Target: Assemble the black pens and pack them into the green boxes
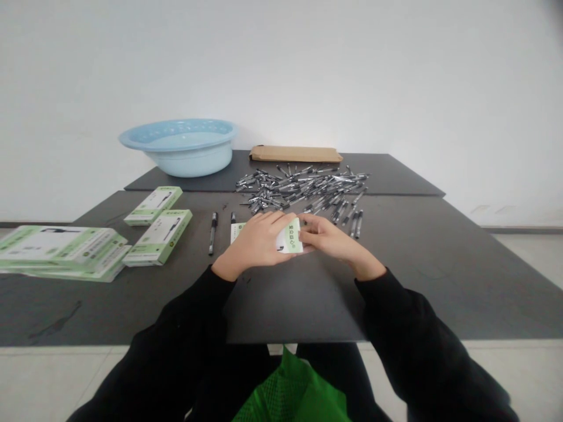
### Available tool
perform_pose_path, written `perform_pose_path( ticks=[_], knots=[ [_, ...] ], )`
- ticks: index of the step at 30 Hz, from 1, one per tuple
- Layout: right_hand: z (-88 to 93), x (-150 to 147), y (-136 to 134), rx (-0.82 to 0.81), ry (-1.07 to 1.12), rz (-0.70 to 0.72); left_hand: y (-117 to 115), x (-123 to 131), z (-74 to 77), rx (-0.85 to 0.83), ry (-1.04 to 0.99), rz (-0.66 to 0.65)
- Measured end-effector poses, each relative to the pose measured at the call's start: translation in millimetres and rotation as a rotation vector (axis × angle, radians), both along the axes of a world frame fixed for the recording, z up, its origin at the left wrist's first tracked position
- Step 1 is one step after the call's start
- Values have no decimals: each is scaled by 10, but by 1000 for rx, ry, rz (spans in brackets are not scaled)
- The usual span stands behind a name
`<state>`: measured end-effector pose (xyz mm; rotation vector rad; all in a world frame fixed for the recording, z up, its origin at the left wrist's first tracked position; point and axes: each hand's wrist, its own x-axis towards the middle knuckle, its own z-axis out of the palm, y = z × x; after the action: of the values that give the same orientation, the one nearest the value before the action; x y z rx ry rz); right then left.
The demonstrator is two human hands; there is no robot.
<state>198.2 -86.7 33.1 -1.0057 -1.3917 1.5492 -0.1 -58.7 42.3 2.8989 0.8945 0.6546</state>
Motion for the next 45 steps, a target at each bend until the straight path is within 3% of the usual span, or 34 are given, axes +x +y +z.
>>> perform_pose_path(
  ticks=[3,7,12,17,24,33,40,45],
  knots=[
    [-22,47,37,35,12,-79,16,-13,-6,-6,-22,19],
    [7,81,39,45,47,8,-8,-8,10,-28,-115,12],
    [120,66,-20,213,20,-63,-115,15,85,-130,-309,53],
    [262,86,-132,165,87,-21,-227,4,145,-95,-463,66],
    [417,-7,-315,333,125,3,-307,2,71,105,-572,-43],
    [380,-5,-329,300,50,50,-288,52,13,56,-654,-178],
    [466,1,-401,664,-81,-129,-335,88,-5,34,-709,-149],
    [543,-4,-494,819,-196,-80,-303,71,-4,44,-698,-125]
  ],
)
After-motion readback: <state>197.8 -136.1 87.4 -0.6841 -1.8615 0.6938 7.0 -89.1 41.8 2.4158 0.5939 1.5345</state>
